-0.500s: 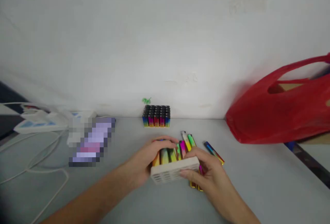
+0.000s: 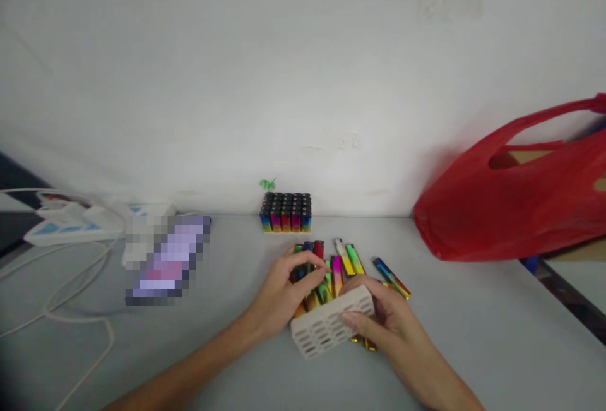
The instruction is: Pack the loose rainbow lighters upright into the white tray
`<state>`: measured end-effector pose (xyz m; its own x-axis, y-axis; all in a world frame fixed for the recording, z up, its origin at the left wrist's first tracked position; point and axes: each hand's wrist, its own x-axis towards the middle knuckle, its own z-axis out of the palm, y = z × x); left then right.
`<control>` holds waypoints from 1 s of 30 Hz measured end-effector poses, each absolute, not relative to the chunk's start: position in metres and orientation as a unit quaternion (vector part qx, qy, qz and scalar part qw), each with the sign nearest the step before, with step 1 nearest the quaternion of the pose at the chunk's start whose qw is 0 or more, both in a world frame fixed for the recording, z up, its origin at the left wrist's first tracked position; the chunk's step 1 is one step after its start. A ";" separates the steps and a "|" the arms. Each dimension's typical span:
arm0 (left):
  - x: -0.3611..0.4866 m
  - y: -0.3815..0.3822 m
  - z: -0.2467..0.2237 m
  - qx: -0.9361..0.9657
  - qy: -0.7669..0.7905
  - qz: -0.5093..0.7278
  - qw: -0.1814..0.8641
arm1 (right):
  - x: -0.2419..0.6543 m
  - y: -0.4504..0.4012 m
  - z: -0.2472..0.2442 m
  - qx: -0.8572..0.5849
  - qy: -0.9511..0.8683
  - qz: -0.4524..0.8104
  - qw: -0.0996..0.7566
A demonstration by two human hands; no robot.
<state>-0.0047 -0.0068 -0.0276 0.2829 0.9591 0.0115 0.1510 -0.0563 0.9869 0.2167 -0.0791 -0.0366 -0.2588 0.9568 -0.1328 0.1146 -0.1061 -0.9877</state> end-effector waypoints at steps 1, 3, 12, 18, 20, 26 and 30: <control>-0.008 -0.007 -0.027 0.624 0.449 0.385 0.510 | 0.216 -0.079 -0.036 -0.478 -0.548 0.576 0.374; -0.013 -0.007 -0.025 0.652 0.435 0.367 0.501 | 0.215 -0.078 -0.033 -0.471 -0.528 0.593 0.384; -0.019 -0.003 -0.031 0.742 0.382 0.323 0.447 | 0.222 -0.074 -0.028 -0.456 -0.515 0.625 0.370; -0.022 -0.001 -0.039 0.752 0.398 0.331 0.408 | 0.231 -0.067 -0.021 -0.449 -0.527 0.641 0.330; -0.023 -0.001 -0.041 0.755 0.398 0.330 0.404 | 0.234 -0.065 -0.017 -0.451 -0.518 0.653 0.319; -0.030 -0.005 -0.037 0.807 0.374 0.283 0.359 | 0.241 -0.060 -0.010 -0.477 -0.496 0.632 0.357; -0.033 -0.010 -0.036 0.846 0.357 0.260 0.299 | 0.245 -0.059 -0.015 -0.466 -0.491 0.642 0.360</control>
